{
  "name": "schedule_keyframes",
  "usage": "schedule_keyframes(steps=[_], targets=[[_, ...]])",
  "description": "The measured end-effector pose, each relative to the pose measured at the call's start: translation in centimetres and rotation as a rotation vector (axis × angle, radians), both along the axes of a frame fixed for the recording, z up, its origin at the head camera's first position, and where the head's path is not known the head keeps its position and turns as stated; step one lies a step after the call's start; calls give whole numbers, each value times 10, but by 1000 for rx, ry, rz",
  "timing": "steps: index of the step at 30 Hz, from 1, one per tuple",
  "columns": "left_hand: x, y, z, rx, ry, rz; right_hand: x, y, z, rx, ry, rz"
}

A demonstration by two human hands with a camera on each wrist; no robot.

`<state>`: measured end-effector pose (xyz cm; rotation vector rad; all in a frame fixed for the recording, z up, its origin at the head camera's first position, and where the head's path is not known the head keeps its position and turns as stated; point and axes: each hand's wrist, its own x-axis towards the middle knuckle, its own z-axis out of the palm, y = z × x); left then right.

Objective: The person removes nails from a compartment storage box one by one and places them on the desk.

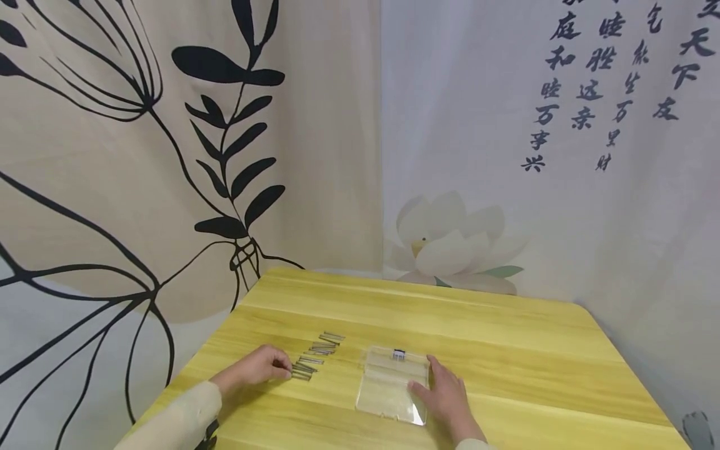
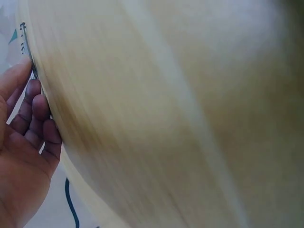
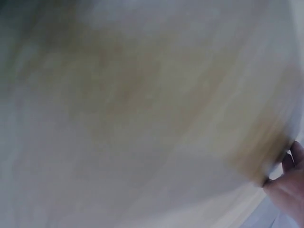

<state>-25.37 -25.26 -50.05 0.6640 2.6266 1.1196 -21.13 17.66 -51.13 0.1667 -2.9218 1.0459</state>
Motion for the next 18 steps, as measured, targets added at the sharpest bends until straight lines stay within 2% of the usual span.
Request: schedule_keyframes(steps=[8,14,18], targets=[[-6,2,7,-31,37,1,-3,2,2,21,35,-8],[-16,5,24,-27,75,10,-9,2,7,-4,6,7],[-28,11,37,-22,105,60,-13,3,14,-67,-59,31]])
